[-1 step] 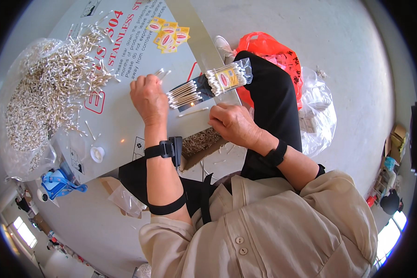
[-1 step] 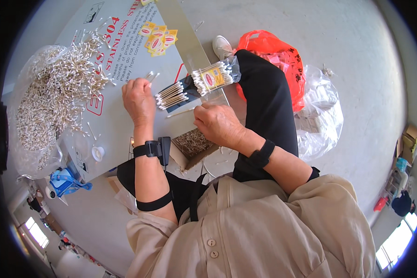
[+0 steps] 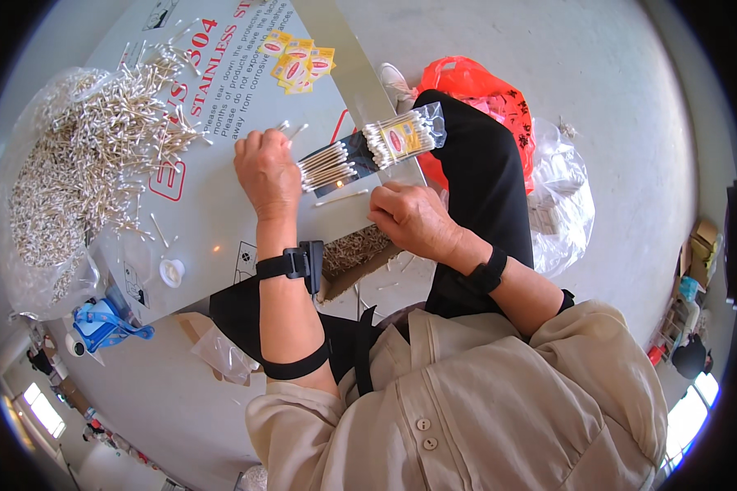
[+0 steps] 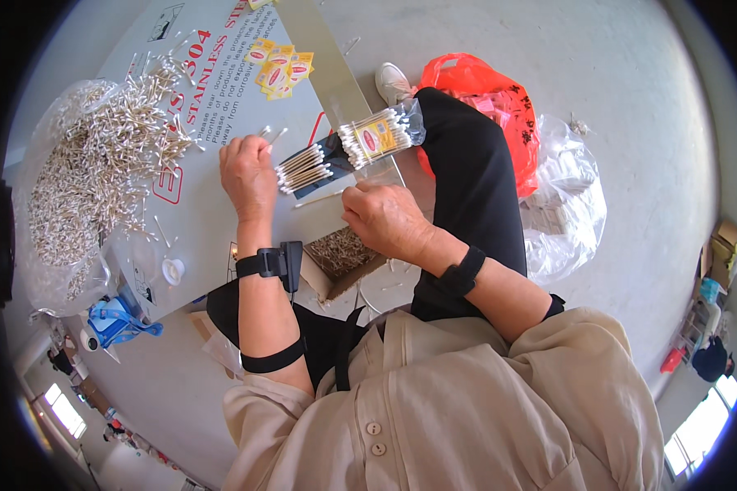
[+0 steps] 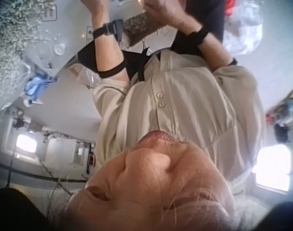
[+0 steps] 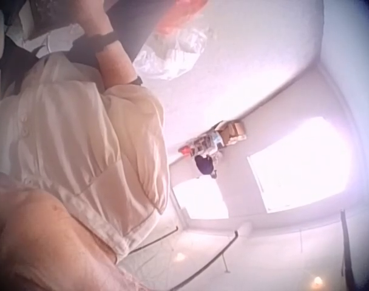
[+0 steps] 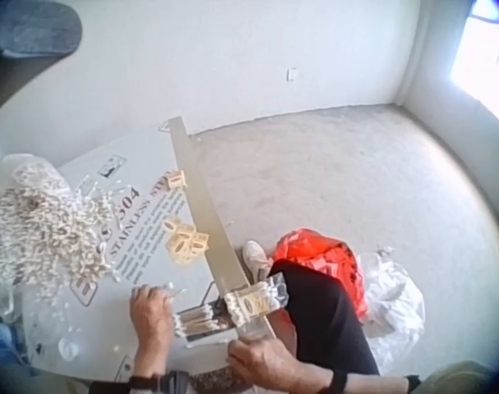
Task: Packing cotton swabs into plastic bags and applying labels to the packaging.
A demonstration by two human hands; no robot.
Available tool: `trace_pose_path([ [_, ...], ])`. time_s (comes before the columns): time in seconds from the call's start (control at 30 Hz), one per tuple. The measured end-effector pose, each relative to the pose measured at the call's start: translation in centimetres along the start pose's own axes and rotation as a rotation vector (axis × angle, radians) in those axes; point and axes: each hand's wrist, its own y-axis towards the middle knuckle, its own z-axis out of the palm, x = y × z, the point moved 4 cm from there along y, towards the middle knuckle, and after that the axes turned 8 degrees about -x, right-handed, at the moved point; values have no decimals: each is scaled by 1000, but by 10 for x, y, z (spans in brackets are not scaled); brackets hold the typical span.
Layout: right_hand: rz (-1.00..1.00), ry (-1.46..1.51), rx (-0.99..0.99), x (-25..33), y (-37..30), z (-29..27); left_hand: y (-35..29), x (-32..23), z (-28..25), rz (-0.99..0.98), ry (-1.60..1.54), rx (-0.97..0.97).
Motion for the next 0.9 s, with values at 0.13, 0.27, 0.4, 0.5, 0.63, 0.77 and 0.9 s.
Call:
trace_pose_path([
  [0.13, -11, 7, -9, 0, 0, 1, 7, -17, 0, 71, -130, 133],
  [0.27, -20, 14, -14, -1, -1, 0, 1, -29, -7, 107, -155, 268],
  [0.4, -6, 26, -24, 0, 0, -3, -23, -45, -21, 162, -127, 70],
  [0.5, 32, 38, -84, -2, 1, -6, -54, -56, -17, 164, -37, 250],
  [0.63, 81, 91, -140, -6, 1, -9, -70, -56, -8, 120, 62, 348],
  [0.77, 86, 102, -148, -6, 1, -8, -65, -55, -6, 97, 67, 339],
  [0.9, 133, 263, -250, -3, 4, -7, -74, -54, -7, 97, -18, 338],
])
